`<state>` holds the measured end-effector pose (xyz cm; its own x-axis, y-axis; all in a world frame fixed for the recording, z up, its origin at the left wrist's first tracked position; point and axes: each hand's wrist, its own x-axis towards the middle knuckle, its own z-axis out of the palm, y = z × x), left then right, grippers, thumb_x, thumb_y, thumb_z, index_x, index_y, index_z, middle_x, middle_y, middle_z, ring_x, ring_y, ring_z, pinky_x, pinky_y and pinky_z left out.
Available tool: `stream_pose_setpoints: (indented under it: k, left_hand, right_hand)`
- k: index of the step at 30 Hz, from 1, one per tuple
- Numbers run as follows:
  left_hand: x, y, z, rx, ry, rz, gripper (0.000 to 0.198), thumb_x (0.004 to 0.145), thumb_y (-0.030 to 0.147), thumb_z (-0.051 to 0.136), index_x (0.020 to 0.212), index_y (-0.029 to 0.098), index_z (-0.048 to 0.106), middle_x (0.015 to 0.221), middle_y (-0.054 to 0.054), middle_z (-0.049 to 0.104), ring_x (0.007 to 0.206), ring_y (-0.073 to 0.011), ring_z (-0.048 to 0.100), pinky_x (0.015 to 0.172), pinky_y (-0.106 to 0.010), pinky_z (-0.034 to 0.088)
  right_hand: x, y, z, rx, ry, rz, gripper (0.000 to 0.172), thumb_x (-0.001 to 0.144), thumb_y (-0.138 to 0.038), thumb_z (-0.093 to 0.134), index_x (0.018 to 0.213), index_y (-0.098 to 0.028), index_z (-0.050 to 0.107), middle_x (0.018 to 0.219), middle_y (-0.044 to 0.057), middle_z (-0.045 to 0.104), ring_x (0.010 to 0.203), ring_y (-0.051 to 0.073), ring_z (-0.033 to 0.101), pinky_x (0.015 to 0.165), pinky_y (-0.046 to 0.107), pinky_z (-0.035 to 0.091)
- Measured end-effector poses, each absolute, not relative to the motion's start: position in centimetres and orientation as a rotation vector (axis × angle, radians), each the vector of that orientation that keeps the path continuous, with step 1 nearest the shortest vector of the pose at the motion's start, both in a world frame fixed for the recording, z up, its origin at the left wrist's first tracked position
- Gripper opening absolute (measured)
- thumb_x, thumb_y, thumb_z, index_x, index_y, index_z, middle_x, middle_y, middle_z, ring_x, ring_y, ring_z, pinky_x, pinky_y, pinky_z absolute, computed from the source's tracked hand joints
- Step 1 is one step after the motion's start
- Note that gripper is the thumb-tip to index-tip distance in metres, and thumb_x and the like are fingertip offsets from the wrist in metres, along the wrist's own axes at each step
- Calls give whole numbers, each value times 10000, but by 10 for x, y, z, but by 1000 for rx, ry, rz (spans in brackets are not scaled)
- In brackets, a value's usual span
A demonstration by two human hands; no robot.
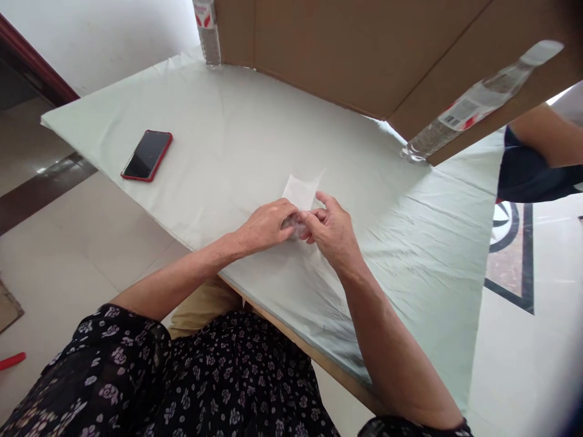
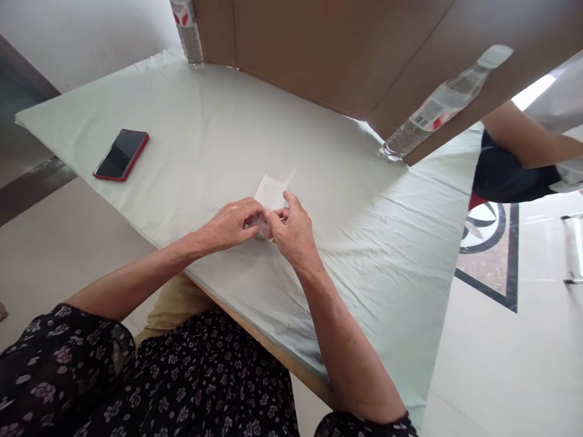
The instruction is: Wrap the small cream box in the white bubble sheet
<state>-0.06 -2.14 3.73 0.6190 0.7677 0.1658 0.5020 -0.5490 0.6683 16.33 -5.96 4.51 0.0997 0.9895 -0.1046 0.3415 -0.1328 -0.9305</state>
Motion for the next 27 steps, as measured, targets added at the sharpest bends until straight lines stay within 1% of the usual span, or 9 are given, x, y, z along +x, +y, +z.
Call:
stream_pose_setpoints:
  k: [3, 5, 7, 10, 11, 13, 17, 22, 27]
  left_hand:
    - [-5, -18, 38, 2034, 1008, 620, 503, 745, 91, 598, 1244, 155, 598, 1002, -43, 695, 731, -113, 582, 726, -251, 476]
    - [-8, -15, 40, 1871, 967, 614, 608, 743, 105, 593, 1346, 153, 528, 1086, -64, 696, 727, -102, 584, 705, -238, 479]
    - [-10, -14, 42, 1735, 941, 612, 583, 775, 160, 601, 1352, 138, 519, 1134, -90, 690, 745, -105, 598, 687, -234, 481]
    - [-5, -17, 43, 1685, 1013, 633, 453, 818, 294, 649, 1237, 130, 601, 1078, -82, 700, 705, -100, 580, 670, -237, 480]
    - [-2, -19, 42, 1712, 1056, 654, 398, 820, 300, 655, 1179, 131, 630, 1040, -68, 704, 681, -93, 561, 670, -236, 477]
    - [4, -23, 38, 1782, 1127, 713, 305, 810, 220, 633, 1102, 133, 657, 975, -44, 705, 649, -81, 531, 678, -231, 472]
    - [11, -28, 25, 1828, 1175, 840, 433, 757, 83, 557, 1180, 140, 633, 985, -35, 699, 667, -82, 544, 705, -227, 484]
    - [10, -29, 20, 1842, 1166, 870, 452, 760, 98, 560, 1204, 129, 633, 966, -45, 704, 716, -101, 580, 757, -243, 508]
    - [9, -29, 21, 1834, 1155, 874, 451, 768, 103, 570, 1216, 124, 620, 1003, -50, 707, 663, -79, 546, 739, -237, 511]
  right_hand:
    - [163, -64, 46, -1567, -1415, 1053, 655, 859, -379, 539, 1455, -135, 423, 1053, 105, 737, 620, 151, 643, 597, 330, 556]
    - [164, -66, 45, -1547, -1475, 1044, 609, 866, -334, 518, 1447, -167, 440, 1116, 107, 731, 640, 148, 643, 660, 362, 576]
    - [165, -67, 45, -1543, -1525, 1044, 612, 861, -293, 508, 1457, -182, 431, 1157, 110, 724, 647, 151, 644, 703, 396, 587]
    - [167, -65, 46, -1544, -1578, 1060, 633, 853, -249, 493, 1476, -174, 408, 1193, 123, 713, 651, 158, 653, 746, 431, 590]
    - [168, -65, 46, -1539, -1591, 1068, 638, 850, -239, 490, 1478, -169, 402, 1198, 126, 710, 649, 158, 654, 755, 437, 590]
    - [171, -64, 45, -1508, -1603, 1095, 641, 845, -226, 487, 1476, -168, 397, 1189, 123, 713, 641, 154, 653, 754, 437, 589]
    - [179, -65, 38, -1394, -1466, 1053, 571, 849, -239, 503, 1417, -211, 449, 1102, 78, 730, 596, 134, 634, 672, 384, 585]
    - [183, -63, 27, -1396, -1415, 788, 517, 823, -243, 590, 1335, -232, 519, 990, 30, 731, 705, 146, 638, 704, 351, 556]
    - [175, -59, 22, -1405, -1511, 731, 528, 808, -235, 607, 1330, -229, 525, 977, 22, 712, 698, 135, 600, 699, 337, 524]
